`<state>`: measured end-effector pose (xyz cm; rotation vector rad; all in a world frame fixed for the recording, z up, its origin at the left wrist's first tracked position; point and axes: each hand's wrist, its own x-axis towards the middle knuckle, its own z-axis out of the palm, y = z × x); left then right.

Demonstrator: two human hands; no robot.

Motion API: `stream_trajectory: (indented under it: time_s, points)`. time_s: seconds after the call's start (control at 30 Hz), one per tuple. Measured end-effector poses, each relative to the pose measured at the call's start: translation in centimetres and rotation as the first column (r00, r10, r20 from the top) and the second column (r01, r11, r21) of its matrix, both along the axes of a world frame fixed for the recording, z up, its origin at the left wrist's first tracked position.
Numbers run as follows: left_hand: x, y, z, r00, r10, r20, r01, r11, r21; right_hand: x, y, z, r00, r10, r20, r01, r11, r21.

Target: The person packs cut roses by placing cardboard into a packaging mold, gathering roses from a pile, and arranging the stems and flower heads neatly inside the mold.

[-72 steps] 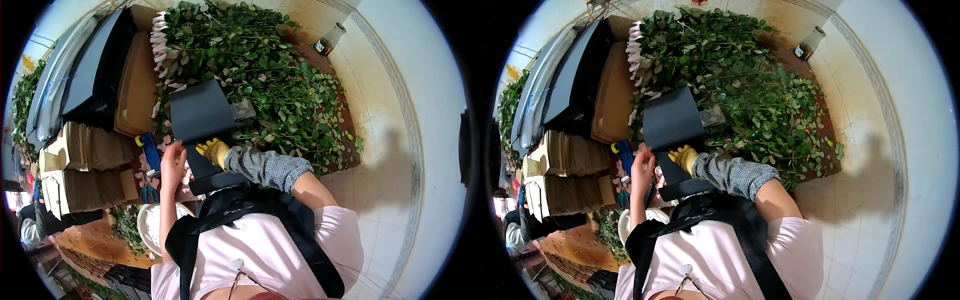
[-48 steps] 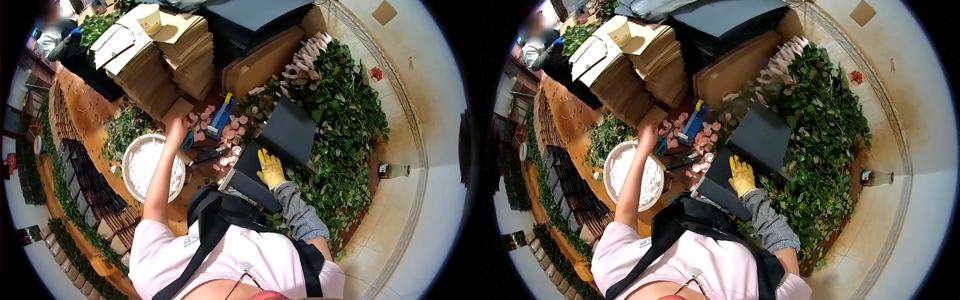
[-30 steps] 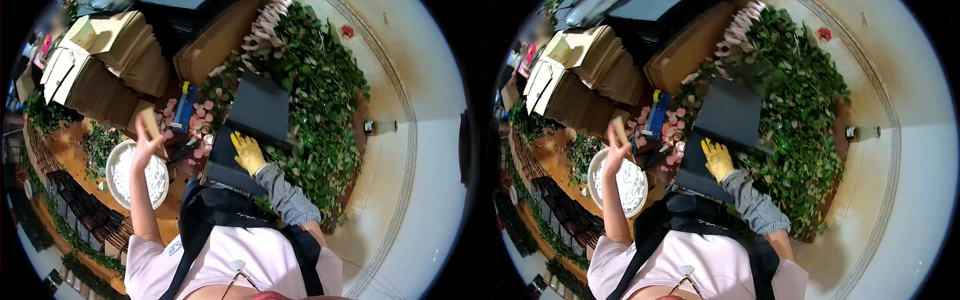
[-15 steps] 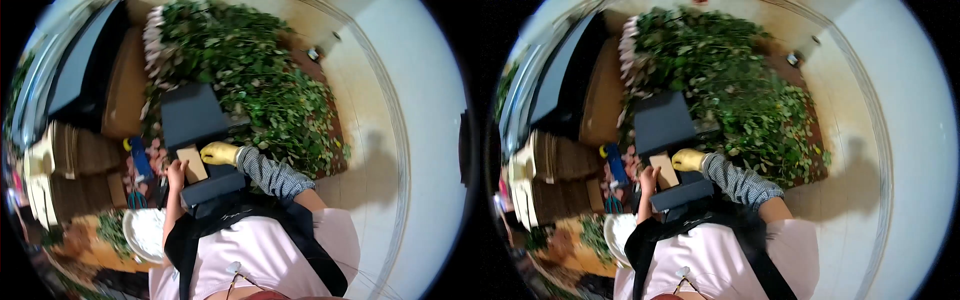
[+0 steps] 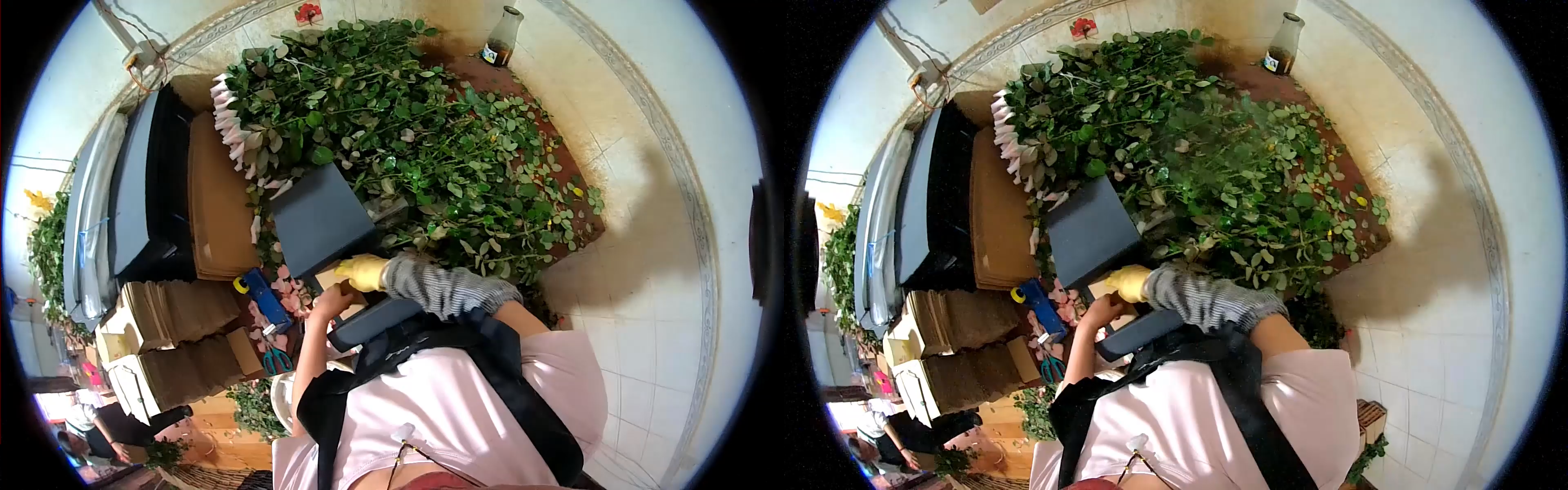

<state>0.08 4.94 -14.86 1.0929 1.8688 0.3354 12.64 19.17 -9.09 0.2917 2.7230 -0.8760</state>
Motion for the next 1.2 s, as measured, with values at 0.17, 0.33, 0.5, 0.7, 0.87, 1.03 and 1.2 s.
stream_trajectory:
  time_s: [0.17,0.33,0.5,0.7,0.87,1.03,1.2]
  points:
    - [0.7,-0.2,3.0,0.931,0.140,0.338,-0.118,0.990,-0.083,6.8,1.4,9.4,0.994,-0.065,-0.090,-0.041,0.538,-0.842]
    - [1.9,-2.1,-1.2,0.998,0.058,-0.018,-0.057,0.998,0.029,9.5,-4.0,2.7,0.988,0.140,0.066,-0.154,0.935,0.321]
    - [3.0,-1.9,1.8,0.993,0.098,-0.059,-0.097,0.995,0.018,9.4,0.3,6.5,0.976,0.212,-0.049,-0.214,0.888,-0.406]
    - [2.8,-2.9,0.4,0.986,0.165,0.024,-0.165,0.986,0.029,3.4,12.1,15.0,0.898,-0.198,-0.393,-0.212,0.589,-0.780]
    - [2.9,-3.1,1.1,0.983,0.167,0.081,-0.169,0.986,0.014,-11.7,23.6,12.0,0.635,-0.437,-0.636,0.345,0.898,-0.273]
    - [2.6,-2.6,2.1,0.969,0.192,0.154,-0.196,0.981,0.007,-22.4,30.6,-0.6,0.633,-0.333,-0.699,0.723,0.575,0.382]
    - [2.6,-2.6,1.4,0.949,0.230,0.215,-0.231,0.973,-0.022,-16.2,24.8,9.4,0.642,-0.166,-0.749,0.473,0.854,0.216]
